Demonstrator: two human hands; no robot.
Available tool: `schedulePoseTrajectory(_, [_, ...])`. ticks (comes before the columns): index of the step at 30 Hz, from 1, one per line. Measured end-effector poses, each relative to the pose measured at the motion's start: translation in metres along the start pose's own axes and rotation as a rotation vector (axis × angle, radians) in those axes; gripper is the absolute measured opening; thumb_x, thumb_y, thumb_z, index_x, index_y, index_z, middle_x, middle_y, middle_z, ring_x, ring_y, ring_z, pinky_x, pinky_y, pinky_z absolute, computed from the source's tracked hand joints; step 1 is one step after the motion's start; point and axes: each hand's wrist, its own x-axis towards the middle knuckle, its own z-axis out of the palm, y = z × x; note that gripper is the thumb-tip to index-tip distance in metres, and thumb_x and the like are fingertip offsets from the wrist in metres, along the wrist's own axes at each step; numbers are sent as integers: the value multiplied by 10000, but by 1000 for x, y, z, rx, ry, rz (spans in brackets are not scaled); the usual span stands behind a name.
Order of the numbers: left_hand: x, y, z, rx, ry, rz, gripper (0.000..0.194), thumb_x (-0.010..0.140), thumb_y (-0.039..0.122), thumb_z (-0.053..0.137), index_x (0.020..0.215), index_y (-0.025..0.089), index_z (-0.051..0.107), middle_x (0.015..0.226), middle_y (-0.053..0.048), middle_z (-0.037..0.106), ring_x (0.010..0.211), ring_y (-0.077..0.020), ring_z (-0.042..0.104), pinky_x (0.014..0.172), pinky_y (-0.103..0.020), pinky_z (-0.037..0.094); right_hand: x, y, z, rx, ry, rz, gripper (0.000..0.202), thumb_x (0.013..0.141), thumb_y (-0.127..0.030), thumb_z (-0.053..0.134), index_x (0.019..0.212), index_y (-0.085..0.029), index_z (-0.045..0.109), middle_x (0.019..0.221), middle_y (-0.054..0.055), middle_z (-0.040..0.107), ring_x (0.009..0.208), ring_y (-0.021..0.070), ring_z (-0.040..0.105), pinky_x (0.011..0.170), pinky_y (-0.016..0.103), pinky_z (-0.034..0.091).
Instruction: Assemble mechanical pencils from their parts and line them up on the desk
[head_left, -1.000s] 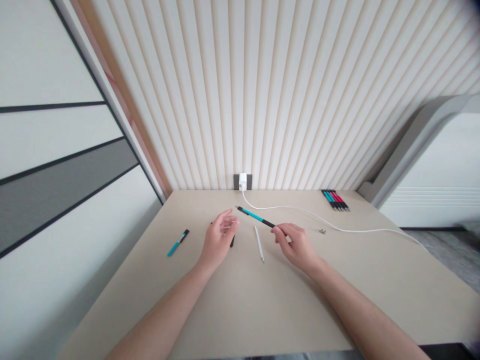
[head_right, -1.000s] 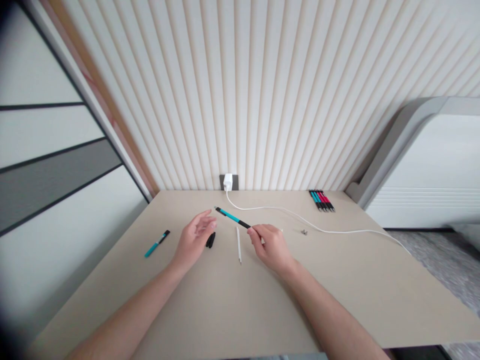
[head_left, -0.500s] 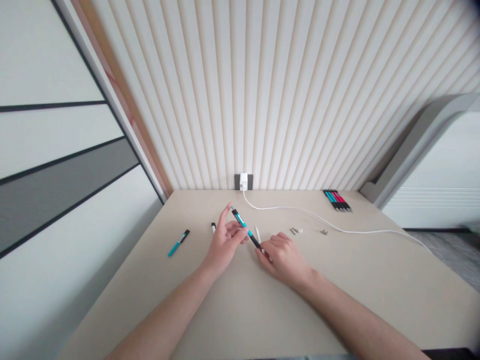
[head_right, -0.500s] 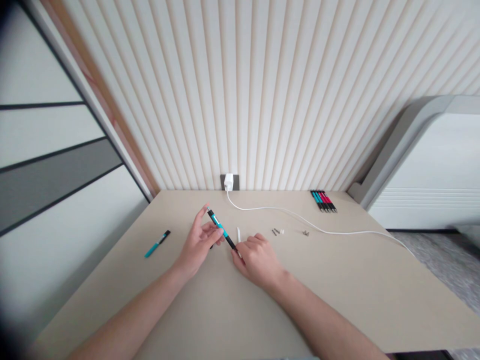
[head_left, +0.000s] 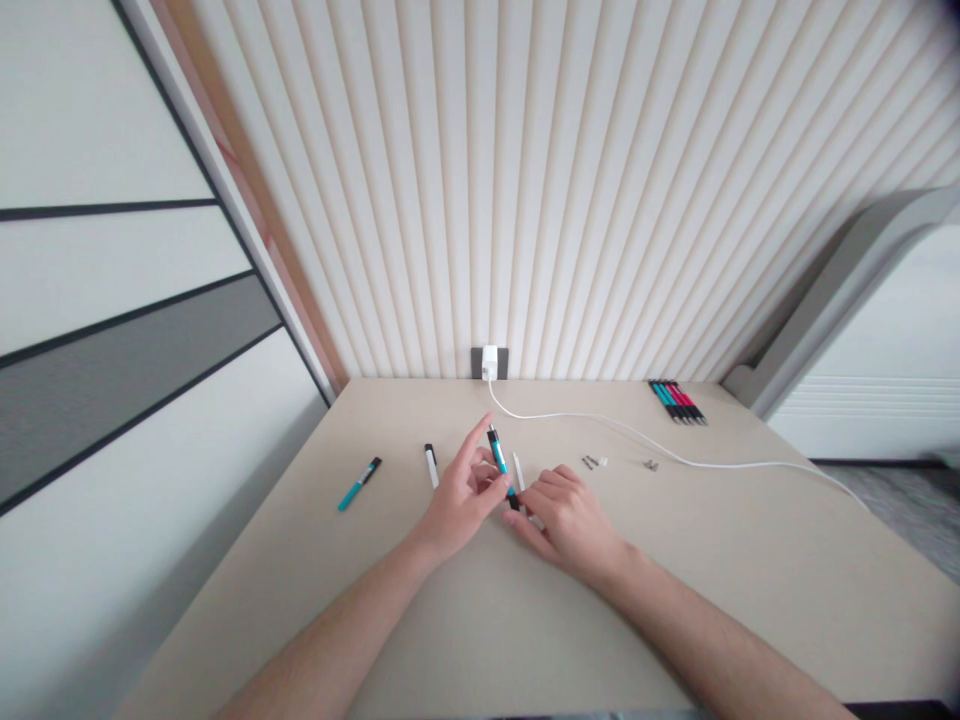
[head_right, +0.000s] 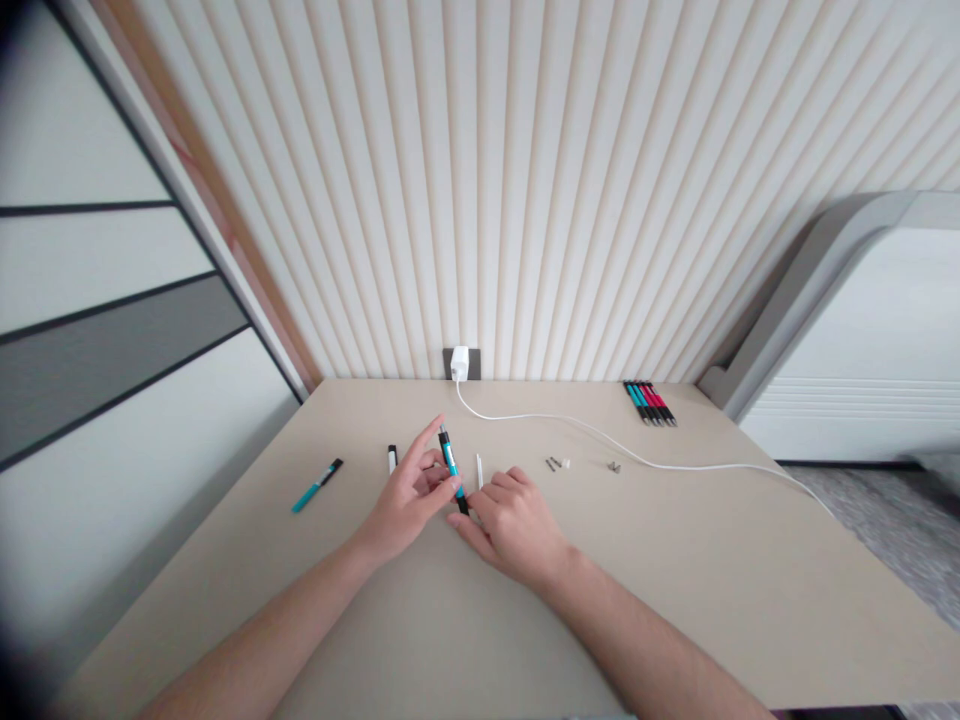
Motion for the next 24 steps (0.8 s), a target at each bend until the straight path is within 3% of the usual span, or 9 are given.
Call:
schedulePoseTrajectory(9, [-1,3,-2,85,-66,0,545,826,248,627,1337,251,438,872,-3,535,760,-119,556,723,-242,471,1,-3,8,308,-35,46,279,930,-258,454,672,-190,537,617,13,579,655,141,537,688,284,353])
schedulePoseTrajectory(15, [-1,3,-1,64,-57,19,657,832,234,625,1411,280,319,868,8,549,750,-114,563,739,-255,469,2,-4,12,379,-9,75,288,935,-243,439,658,-194,501,615,15,562,640,139,513,677,269,370])
schedulePoseTrajectory(20, [0,2,1,61,-72,14,560,818,252,646,1328,243,416,845,4,561,741,-116,558,719,-246,458,1,-4,9,381,-38,23,282,942,-230,407,672,-195,480,622,17,552,639,144,501,699,281,381])
schedulePoseTrajectory(24, [0,1,-1,67,-97,-6,587,809,251,657,1331,256,391,837,9,574,710,-107,545,699,-239,441,1,-5,8,406,-63,0,251,945,-210,377,722,-192,493,684,40,588,678,155,526,720,295,397])
